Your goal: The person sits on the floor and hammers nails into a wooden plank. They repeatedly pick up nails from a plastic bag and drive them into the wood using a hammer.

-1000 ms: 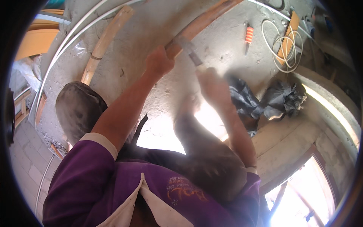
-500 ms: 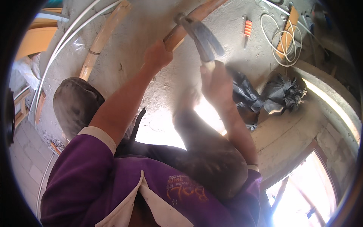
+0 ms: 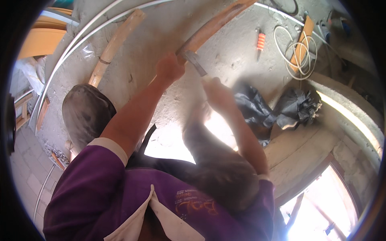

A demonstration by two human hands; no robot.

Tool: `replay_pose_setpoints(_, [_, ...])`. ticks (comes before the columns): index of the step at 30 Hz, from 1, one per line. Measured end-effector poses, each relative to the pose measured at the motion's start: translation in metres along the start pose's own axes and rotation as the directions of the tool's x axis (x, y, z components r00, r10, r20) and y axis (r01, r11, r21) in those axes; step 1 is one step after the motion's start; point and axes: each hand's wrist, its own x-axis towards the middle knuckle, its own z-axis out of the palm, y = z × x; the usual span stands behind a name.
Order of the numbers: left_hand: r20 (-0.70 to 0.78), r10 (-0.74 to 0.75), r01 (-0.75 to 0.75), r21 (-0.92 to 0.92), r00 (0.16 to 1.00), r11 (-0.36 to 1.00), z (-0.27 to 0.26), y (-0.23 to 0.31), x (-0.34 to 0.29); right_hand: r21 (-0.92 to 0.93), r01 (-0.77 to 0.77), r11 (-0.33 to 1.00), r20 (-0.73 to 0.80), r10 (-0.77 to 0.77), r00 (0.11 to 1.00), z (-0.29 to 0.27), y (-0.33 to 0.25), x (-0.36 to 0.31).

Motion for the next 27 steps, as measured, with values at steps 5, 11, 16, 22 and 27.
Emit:
replay_pose_setpoints(5, [0.03, -0.054, 0.054, -0.022, 0.998, 0.998, 0.004, -0.011, 0.001, 0.344, 0.163, 0.925, -0.357, -0.031, 0.933, -0.037, -0.033, -0.03])
replay_pose_setpoints(11, [-0.101, 0.022, -0.019, 0.027, 0.995, 0.999, 0.005, -0.003, 0.013, -0.151, 0.343, 0.927, -0.375, -0.375, 0.848, -0.01, 0.008, 0.007])
replay_pose_setpoints(16, [0.021, -0.042, 0.043, -0.051, 0.999, 0.998, 0.0, -0.003, -0.002, 0.212, 0.269, 0.939, -0.493, -0.135, 0.859, -0.023, -0.021, -0.024])
replay_pose_setpoints(22, [-0.081, -0.001, 0.0, -0.009, 0.997, 1.0, 0.014, -0.01, 0.0, -0.036, 0.22, 0.975, -0.24, -0.222, 0.945, -0.02, -0.004, -0.006])
replay_pose_setpoints(27, [-0.002, -0.007, 0.007, -0.027, 1.0, 1.0, 0.003, 0.0, 0.001, 0.235, 0.143, 0.961, -0.311, -0.065, 0.948, 0.0, -0.007, -0.016])
